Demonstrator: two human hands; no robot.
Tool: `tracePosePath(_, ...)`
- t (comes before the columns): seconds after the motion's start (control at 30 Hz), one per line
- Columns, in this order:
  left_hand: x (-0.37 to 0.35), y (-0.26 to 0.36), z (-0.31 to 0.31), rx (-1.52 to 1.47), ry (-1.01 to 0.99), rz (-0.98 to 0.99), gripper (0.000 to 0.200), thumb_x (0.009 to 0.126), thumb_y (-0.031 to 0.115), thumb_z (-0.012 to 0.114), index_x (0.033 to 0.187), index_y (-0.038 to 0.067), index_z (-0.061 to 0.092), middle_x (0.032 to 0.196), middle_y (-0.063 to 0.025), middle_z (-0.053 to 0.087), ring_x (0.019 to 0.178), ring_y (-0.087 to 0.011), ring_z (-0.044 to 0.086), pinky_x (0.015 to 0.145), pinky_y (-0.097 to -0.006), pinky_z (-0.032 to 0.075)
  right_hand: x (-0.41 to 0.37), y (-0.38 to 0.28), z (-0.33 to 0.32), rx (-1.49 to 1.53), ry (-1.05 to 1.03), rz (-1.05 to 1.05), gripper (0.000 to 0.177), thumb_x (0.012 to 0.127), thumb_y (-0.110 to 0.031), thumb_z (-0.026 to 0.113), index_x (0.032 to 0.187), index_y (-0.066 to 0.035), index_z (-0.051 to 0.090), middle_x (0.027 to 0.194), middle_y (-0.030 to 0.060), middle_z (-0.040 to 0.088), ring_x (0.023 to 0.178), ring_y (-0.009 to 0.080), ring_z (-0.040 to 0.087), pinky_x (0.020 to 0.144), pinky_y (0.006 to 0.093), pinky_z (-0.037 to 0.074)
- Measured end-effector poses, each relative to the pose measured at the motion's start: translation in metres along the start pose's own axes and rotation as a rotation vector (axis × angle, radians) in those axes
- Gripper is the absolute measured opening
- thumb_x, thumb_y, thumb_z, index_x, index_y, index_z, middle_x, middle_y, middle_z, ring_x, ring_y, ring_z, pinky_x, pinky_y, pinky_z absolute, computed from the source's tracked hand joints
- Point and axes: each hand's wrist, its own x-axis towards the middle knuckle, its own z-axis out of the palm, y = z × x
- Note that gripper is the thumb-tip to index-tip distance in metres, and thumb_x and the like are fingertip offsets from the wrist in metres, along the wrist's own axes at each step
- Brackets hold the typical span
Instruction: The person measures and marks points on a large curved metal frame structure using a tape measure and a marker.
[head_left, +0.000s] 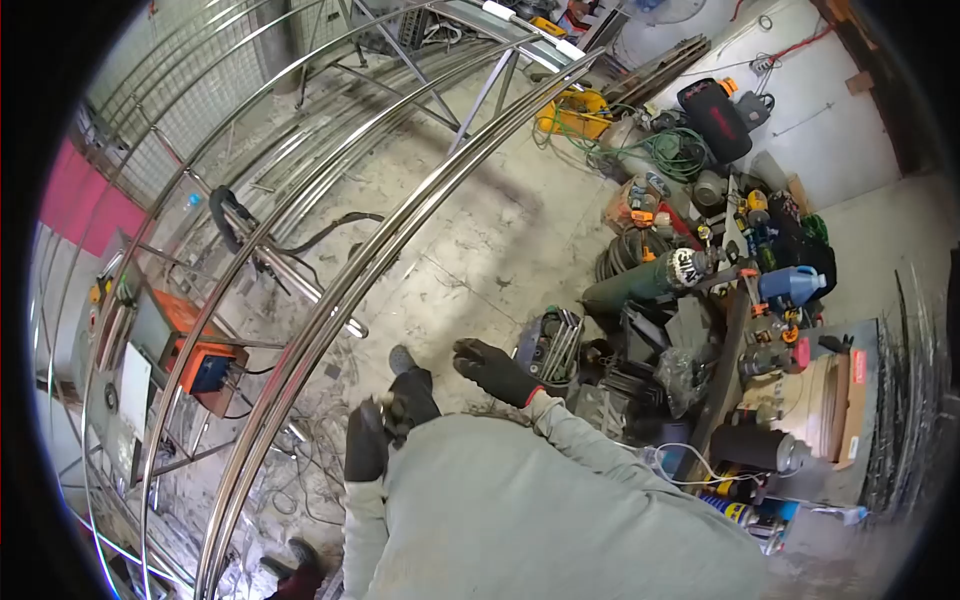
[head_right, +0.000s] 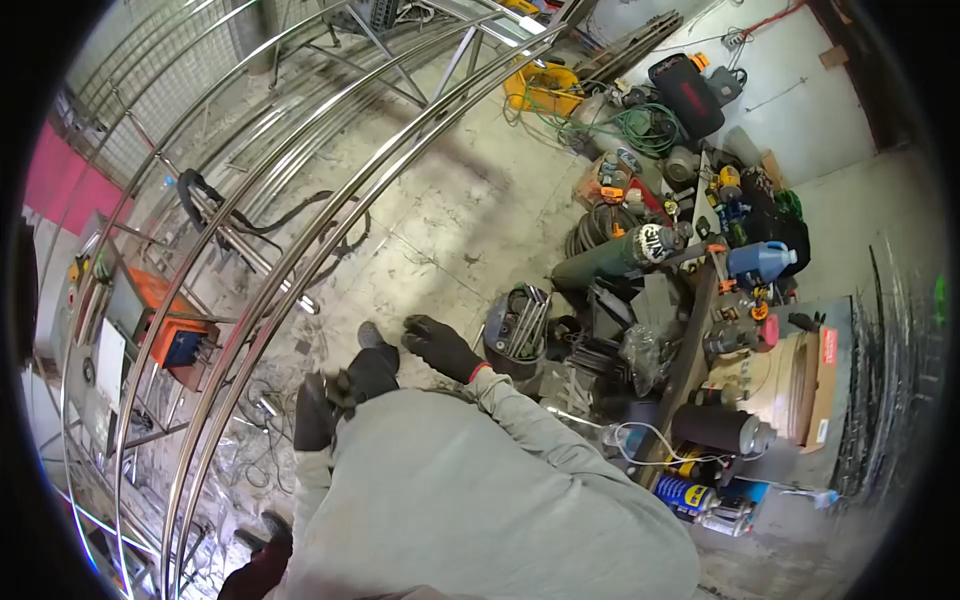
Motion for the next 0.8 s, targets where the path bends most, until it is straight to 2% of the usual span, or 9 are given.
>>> tracePosePath(0.07,-0.013,0.055,0.061,0.169,0.145,0.210,0.064,0.104,0.065,0.045,0.099,0.005,0.068,0.075,0.0011,0.059,0.055,-0.0070,0.052,0.049,-0.0226,0.039,-0.030,-0.030,-0.008,0.033,-0.259,-0.185,0.065,0.094,-0.015,0.072,0.153,-0.004,0.045,0.140,0.0101,0.062,0.128,0.0161,0.059,0.104,0.0318,0.049)
tracePosePath(0.17,0.094,0.103,0.062,0.246,0.051,0.007,0.049,0.110,0.042,0.048,0.092,-0.001,0.065,0.079,-0.0074,0.066,0.068,-0.0157,0.061,0.056,-0.0325,0.047,0.004,-0.138,-0.017,-0.182,-0.377,-0.322,0.065,0.094,-0.013,0.070,0.153,-0.002,0.045,0.135,0.0099,0.064,0.122,0.0157,0.061,0.103,0.0302,0.049)
tracePosePath(0.27,0.147,0.121,0.090,0.424,0.083,0.250,0.045,0.104,0.043,0.059,0.082,0.004,0.062,0.069,-0.0030,0.058,0.057,-0.0101,0.055,0.051,-0.0297,0.045,0.032,-0.170,-0.038,-0.272,-0.202,-0.331,0.041,0.095,-0.009,0.067,0.135,0.000,0.060,0.119,0.0087,0.070,0.103,0.0152,0.065,0.093,0.0307,0.052)
tracePosePath(0.37,0.162,0.160,0.114,0.273,0.029,0.018,0.042,0.103,0.039,0.062,0.088,0.000,0.063,0.073,-0.0045,0.061,0.060,-0.0129,0.060,0.056,-0.0292,0.050,0.066,-0.169,-0.067,-0.263,-0.051,-0.386,0.024,0.096,-0.009,0.067,0.117,0.002,0.067,0.103,0.0053,0.071,0.091,0.0128,0.064,0.081,0.0306,0.054)
tracePosePath(0.5,0.204,0.158,0.136,0.117,0.083,-0.059,0.035,0.103,0.034,0.060,0.094,0.000,0.065,0.075,-0.0061,0.062,0.066,-0.0162,0.063,0.061,-0.0314,0.052,0.100,-0.193,-0.114,-0.063,-0.234,-0.134,0.029,0.102,-0.005,0.061,0.130,0.003,0.062,0.117,0.0065,0.070,0.104,0.0145,0.064,0.094,0.0294,0.051)
tracePosePath(0.57,0.237,0.122,0.135,0.602,0.138,0.454,0.023,0.102,0.024,0.057,0.100,0.003,0.066,0.079,-0.0090,0.064,0.073,-0.0199,0.066,0.067,-0.0334,0.053,0.128,-0.196,-0.135,0.031,-0.221,-0.197,0.026,0.097,-0.011,0.066,0.120,0.002,0.067,0.102,0.0056,0.071,0.093,0.0126,0.063,0.081,0.0299,0.053)
tracePosePath(0.63,0.253,0.136,0.156,0.737,0.217,0.452,0.018,0.100,0.014,0.054,0.104,0.004,0.068,0.086,-0.0126,0.068,0.081,-0.0263,0.068,0.074,-0.0381,0.054,0.159,-0.212,-0.157,-0.037,-0.340,-0.217,0.028,0.097,-0.013,0.068,0.120,0.001,0.067,0.100,0.0043,0.070,0.091,0.0120,0.062,0.080,0.0298,0.053)
tracePosePath(0.7,0.269,0.165,0.190,0.260,0.280,0.082,0.018,0.100,0.013,0.056,0.106,0.002,0.069,0.091,-0.0146,0.070,0.082,-0.0317,0.069,0.075,-0.0412,0.053,0.191,-0.229,-0.187,-0.178,-0.496,-0.247,0.030,0.096,-0.019,0.071,0.121,0.000,0.069,0.095,0.0018,0.069,0.087,0.0108,0.060,0.077,0.0296,0.052)
tracePosePath(0.8,0.318,0.158,0.233,0.514,0.437,0.367,0.017,0.096,0.015,0.063,0.104,0.002,0.070,0.094,-0.0159,0.071,0.084,-0.0335,0.068,0.076,-0.0428,0.053,0.246,-0.236,-0.240,-0.315,-0.534,-0.382,0.028,0.095,-0.019,0.071,0.119,-0.003,0.071,0.089,0.0032,0.068,0.081,0.0129,0.059,0.074,0.0311,0.050)
